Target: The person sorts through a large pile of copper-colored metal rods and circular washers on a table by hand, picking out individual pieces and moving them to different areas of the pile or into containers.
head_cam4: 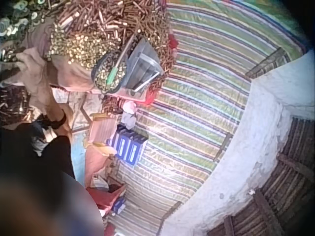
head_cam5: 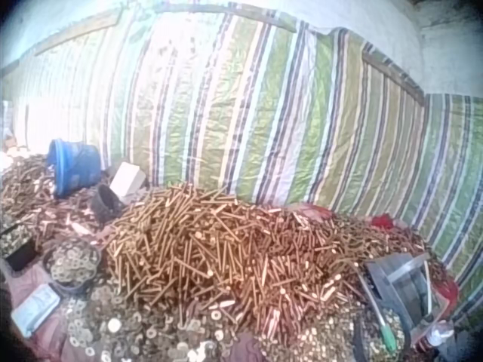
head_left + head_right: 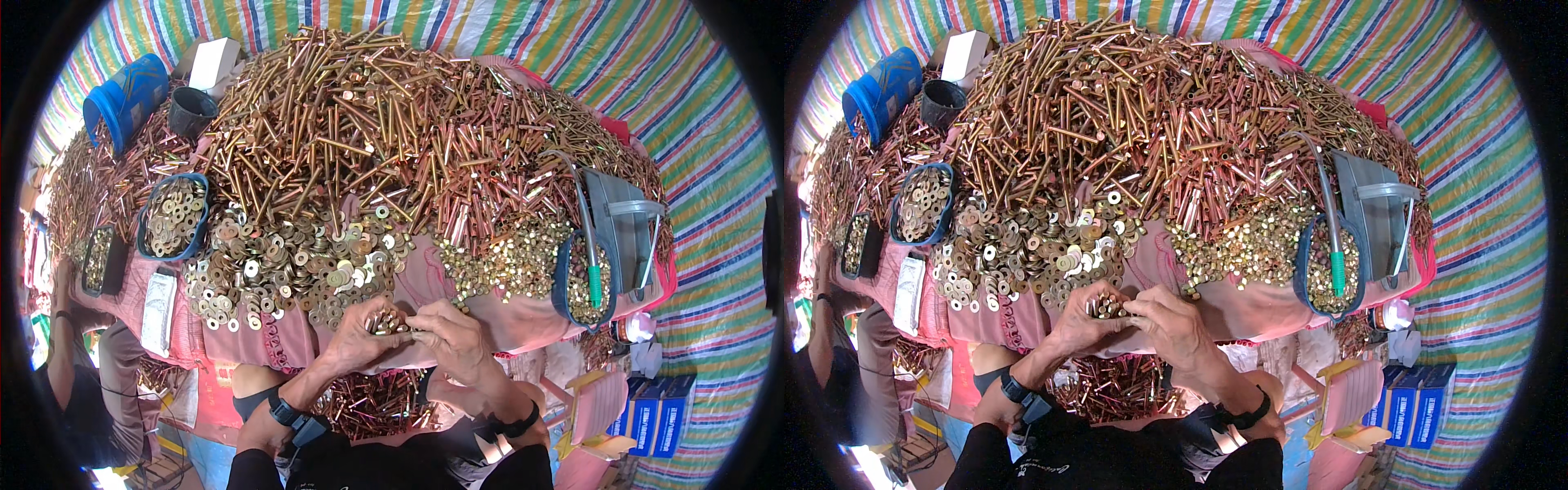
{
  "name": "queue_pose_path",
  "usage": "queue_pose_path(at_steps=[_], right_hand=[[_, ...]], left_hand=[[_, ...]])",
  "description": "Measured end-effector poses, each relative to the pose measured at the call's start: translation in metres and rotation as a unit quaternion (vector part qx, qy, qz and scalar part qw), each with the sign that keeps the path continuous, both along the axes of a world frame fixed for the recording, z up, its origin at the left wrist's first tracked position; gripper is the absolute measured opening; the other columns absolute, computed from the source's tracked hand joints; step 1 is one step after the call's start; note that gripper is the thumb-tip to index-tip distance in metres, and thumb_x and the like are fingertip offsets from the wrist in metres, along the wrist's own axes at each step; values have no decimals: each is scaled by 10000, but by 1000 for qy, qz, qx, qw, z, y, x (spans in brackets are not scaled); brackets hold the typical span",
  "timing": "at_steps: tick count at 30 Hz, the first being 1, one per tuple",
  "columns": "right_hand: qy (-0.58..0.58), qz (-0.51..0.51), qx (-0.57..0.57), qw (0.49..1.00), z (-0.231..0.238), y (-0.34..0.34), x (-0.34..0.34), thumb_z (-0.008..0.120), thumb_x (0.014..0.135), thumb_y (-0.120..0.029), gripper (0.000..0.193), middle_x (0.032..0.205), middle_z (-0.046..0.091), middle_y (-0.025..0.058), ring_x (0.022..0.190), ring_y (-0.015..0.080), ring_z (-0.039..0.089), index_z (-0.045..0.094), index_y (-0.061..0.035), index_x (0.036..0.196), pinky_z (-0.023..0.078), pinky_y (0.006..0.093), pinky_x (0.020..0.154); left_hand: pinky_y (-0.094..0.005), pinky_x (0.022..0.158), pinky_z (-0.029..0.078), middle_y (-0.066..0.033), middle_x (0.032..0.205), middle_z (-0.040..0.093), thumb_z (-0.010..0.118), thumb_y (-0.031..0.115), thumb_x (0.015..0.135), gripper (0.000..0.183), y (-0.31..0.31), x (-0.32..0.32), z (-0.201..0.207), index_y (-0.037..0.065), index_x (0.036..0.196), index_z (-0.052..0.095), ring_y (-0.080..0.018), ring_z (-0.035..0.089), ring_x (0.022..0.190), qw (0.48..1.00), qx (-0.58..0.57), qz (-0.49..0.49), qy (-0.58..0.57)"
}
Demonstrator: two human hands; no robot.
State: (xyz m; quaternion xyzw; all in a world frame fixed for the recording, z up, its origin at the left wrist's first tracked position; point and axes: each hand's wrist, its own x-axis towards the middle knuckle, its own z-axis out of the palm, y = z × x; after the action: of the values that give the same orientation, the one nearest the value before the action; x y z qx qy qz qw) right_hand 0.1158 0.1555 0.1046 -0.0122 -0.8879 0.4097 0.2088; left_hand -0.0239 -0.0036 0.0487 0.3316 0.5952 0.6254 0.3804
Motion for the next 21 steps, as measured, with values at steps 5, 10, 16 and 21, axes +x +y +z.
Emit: queue_pose_path(at_steps=[5,10,16,21], right_hand=[[10,-34,-5,999,-8,-1,0,874,833,-131,273,957,717,110,797,230,701,730,-32,1043,543,338,682],[-31,-42,-38,998,-5,-1,0,912,804,-185,305,926,714,92,768,208,688,712,-39,982,528,320,649],[3,-30,1,1000,1,-2,0,887,828,-138,271,899,697,87,767,201,686,703,-33,996,533,315,651],[18,-28,3,999,-7,-1,-1,878,830,-118,271,917,699,83,738,212,690,717,-39,1033,542,330,642]], left_hand=[[-264,757,550,-31,928,728,838,-4,845,249,0,1,-1,12,1048,694,-75,636,851,1000,19,7,11],[-268,776,557,-38,955,738,832,-6,853,245,-1,1,1,10,1056,697,-81,649,873,1000,10,2,-14],[-264,774,555,-33,952,737,834,-6,854,246,0,1,2,12,1055,693,-77,648,872,1000,18,7,5],[-265,789,553,-29,957,735,834,-5,850,248,-1,0,-3,13,1052,691,-76,644,876,1000,-2,-3,2]])
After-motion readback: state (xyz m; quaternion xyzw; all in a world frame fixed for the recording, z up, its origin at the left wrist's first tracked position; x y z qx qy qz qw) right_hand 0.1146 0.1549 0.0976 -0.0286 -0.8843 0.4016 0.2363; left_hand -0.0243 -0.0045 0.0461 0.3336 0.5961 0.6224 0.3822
